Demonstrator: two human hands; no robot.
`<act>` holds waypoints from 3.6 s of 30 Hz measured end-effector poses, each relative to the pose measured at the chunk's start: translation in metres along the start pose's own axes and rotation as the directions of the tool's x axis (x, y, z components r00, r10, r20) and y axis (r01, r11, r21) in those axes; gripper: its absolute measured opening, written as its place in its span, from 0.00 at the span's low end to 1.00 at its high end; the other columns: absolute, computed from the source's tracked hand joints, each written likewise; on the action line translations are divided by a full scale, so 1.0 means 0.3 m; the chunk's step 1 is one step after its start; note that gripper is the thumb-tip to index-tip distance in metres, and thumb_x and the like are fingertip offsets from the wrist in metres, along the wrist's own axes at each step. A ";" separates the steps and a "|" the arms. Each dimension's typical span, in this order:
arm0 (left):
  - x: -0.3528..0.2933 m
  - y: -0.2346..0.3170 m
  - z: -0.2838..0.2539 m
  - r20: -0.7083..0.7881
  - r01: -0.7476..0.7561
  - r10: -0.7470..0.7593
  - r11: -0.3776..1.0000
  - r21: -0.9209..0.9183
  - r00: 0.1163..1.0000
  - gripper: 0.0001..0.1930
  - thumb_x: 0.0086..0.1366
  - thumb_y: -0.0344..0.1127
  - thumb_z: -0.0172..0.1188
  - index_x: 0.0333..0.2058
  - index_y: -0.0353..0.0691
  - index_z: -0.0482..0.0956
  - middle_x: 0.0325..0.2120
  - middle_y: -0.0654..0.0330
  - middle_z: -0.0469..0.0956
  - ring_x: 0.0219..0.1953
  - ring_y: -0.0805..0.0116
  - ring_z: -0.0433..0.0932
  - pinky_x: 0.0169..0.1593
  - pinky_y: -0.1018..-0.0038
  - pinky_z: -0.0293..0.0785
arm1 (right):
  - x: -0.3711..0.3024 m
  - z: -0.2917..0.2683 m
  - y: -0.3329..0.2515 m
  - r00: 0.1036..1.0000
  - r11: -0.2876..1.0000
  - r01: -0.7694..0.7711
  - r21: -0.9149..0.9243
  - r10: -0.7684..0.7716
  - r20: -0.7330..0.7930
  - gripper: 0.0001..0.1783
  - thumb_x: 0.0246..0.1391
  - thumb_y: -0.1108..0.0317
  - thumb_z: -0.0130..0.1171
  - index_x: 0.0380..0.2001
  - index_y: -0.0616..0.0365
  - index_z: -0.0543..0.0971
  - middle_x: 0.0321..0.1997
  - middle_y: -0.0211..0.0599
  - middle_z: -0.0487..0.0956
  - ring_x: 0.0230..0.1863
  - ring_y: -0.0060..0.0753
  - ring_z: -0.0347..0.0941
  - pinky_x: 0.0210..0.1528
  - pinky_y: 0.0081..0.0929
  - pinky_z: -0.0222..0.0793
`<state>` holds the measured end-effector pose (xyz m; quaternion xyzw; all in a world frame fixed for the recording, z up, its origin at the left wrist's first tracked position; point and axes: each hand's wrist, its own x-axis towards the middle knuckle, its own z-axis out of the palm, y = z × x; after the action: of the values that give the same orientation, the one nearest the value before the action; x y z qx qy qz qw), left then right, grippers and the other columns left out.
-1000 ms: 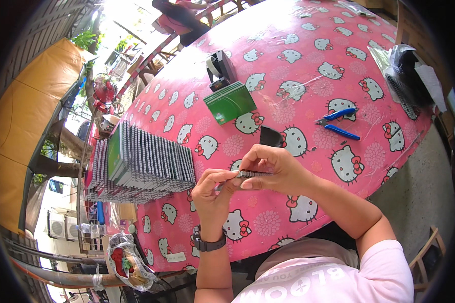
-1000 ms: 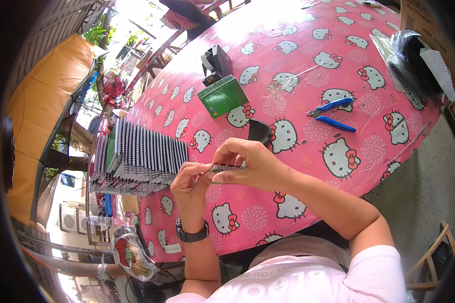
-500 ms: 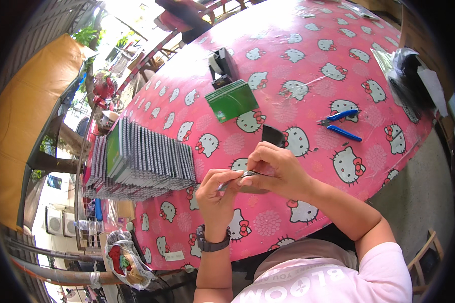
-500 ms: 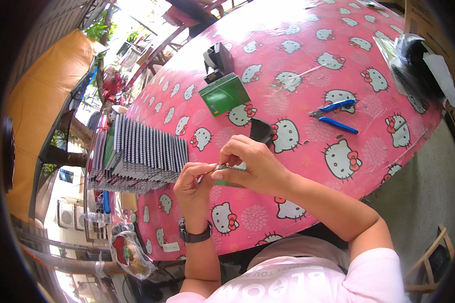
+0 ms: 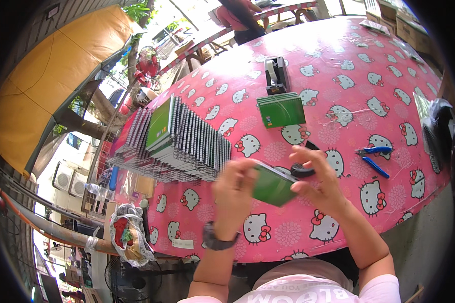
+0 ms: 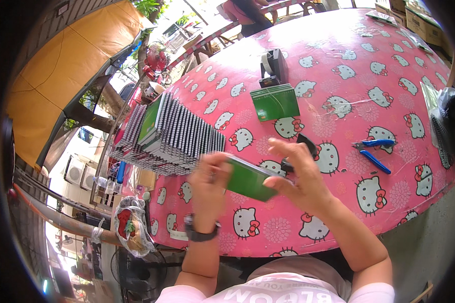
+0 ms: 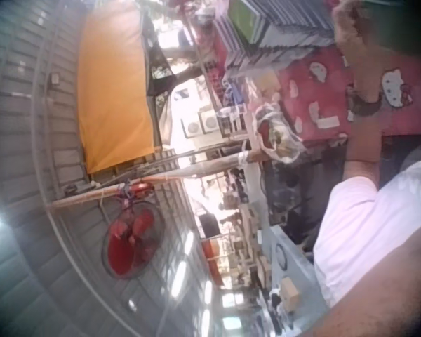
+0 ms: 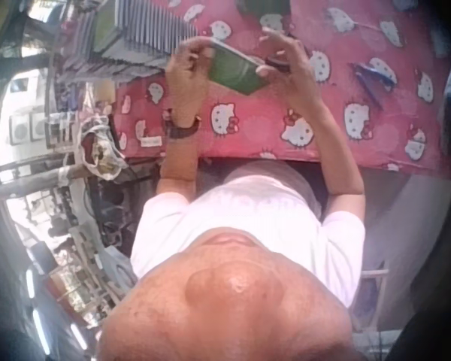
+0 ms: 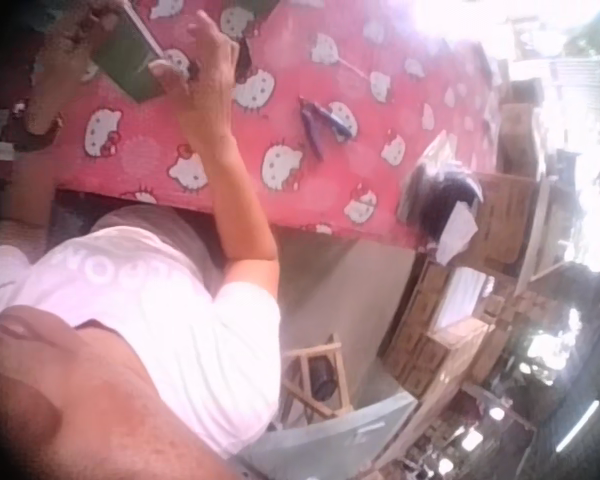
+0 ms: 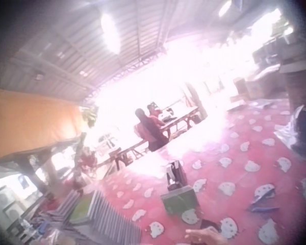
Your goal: The person repeatedly picks up a green notebook and a black spiral binding, aligns them, and secures the binding to the notebook. The person places each completed notebook into a growing stack on the table. The person also briefly handles a cardboard box containing colorful notebooks.
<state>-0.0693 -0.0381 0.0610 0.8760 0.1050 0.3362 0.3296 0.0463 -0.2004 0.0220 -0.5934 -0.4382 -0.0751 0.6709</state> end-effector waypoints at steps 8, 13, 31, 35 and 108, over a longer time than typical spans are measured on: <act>0.479 0.007 -0.593 -0.497 -0.201 0.215 0.976 0.082 0.841 0.14 0.68 0.41 0.50 0.35 0.35 0.76 0.25 0.65 0.71 0.29 0.79 0.66 0.34 0.81 0.63 | 0.002 -0.057 0.065 0.969 0.964 -0.241 0.111 0.234 0.073 0.12 0.56 0.63 0.58 0.40 0.59 0.77 0.37 0.34 0.78 0.38 0.27 0.73 0.39 0.23 0.66; 0.767 -0.235 -0.664 0.094 -0.145 0.113 0.865 0.481 0.989 0.14 0.68 0.42 0.49 0.36 0.36 0.76 0.25 0.58 0.77 0.28 0.68 0.73 0.36 0.72 0.67 | -0.002 -0.030 0.075 0.967 0.980 -0.195 0.047 0.185 0.175 0.11 0.56 0.64 0.59 0.37 0.60 0.78 0.35 0.34 0.78 0.36 0.25 0.73 0.37 0.23 0.67; 0.704 -0.279 -0.510 0.368 0.112 -0.391 0.798 0.592 0.844 0.43 0.48 0.54 0.59 0.59 0.34 0.61 0.59 0.43 0.61 0.63 0.52 0.59 0.63 0.65 0.53 | 0.020 -0.015 0.186 0.925 0.941 -0.312 -0.128 0.332 0.182 0.09 0.53 0.68 0.59 0.34 0.63 0.78 0.31 0.36 0.79 0.31 0.27 0.74 0.34 0.27 0.70; 0.683 -0.257 -0.541 0.203 -0.209 0.092 0.697 0.686 0.975 0.41 0.55 0.56 0.61 0.60 0.36 0.60 0.59 0.45 0.61 0.61 0.53 0.59 0.64 0.64 0.52 | 0.212 -0.027 0.350 0.872 0.872 -0.490 -0.013 0.490 0.004 0.12 0.51 0.66 0.61 0.34 0.64 0.79 0.30 0.39 0.80 0.32 0.32 0.77 0.37 0.29 0.72; -0.136 -0.147 0.178 0.274 -0.251 0.134 0.856 0.453 0.952 0.18 0.53 0.23 0.56 0.44 0.46 0.72 0.34 0.63 0.69 0.44 0.65 0.68 0.56 0.59 0.51 | -0.123 -1.344 0.337 0.571 -0.455 -0.620 -0.640 0.298 -0.765 0.24 0.47 0.60 0.62 0.49 0.53 0.74 0.55 0.42 0.71 0.58 0.46 0.65 0.54 0.48 0.66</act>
<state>-0.0630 -0.0481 -0.0186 0.9696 0.0572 0.2259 0.0753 0.2879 -0.5348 -0.0412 -0.9777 0.1721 -0.1199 -0.0054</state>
